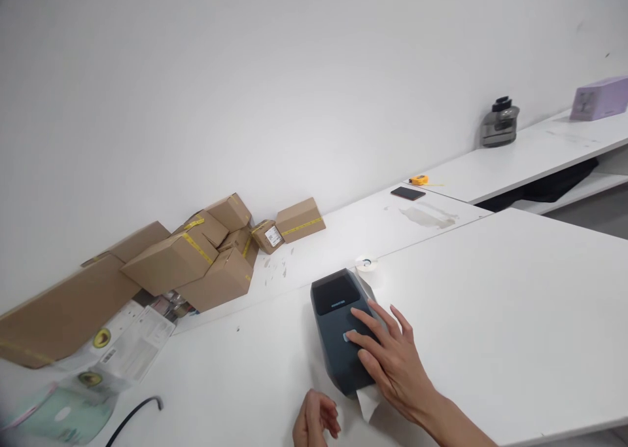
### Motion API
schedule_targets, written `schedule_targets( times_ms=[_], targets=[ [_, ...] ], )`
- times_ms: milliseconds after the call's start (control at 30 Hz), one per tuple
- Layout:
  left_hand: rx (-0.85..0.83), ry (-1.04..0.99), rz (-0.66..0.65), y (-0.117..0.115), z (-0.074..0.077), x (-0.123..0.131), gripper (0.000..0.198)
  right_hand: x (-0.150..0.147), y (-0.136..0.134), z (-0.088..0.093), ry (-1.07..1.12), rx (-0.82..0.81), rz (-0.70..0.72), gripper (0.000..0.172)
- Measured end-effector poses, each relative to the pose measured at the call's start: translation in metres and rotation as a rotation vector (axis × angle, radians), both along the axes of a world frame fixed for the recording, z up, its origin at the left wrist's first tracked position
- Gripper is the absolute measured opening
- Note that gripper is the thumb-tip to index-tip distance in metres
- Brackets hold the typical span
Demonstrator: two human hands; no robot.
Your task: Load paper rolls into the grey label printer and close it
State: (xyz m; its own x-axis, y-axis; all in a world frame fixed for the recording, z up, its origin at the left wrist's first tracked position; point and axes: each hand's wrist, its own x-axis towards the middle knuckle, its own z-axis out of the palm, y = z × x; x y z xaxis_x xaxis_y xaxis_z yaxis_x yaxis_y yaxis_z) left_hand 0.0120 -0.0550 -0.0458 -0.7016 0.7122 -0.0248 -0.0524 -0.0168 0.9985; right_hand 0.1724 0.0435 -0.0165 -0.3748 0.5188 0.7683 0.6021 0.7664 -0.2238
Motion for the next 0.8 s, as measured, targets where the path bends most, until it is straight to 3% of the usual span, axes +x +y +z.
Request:
schedule_targets(
  times_ms=[167, 333, 433, 633, 800],
  targets=[
    [0.051, 0.116, 0.052, 0.008, 0.010, 0.000, 0.054, 0.002, 0.003, -0.002, -0.022, -0.016, 0.020, 0.028],
    [0.031, 0.098, 0.002, 0.012, 0.013, 0.012, 0.054, 0.012, -0.008, -0.017, 0.212, -0.275, 0.049, 0.045],
    [0.039, 0.110, -0.055, 0.012, 0.021, 0.017, 0.056, 0.016, -0.012, -0.015, 0.350, -0.415, 0.054, 0.047],
    [0.013, 0.124, -0.085, 0.021, 0.041, 0.009, 0.056, 0.009, 0.005, 0.015, 0.347, -0.414, 0.199, 0.049],
    [-0.011, 0.204, -0.126, 0.056, 0.043, -0.011, 0.055, -0.010, 0.043, 0.061, 0.388, -0.277, 0.280, 0.046]
  ],
)
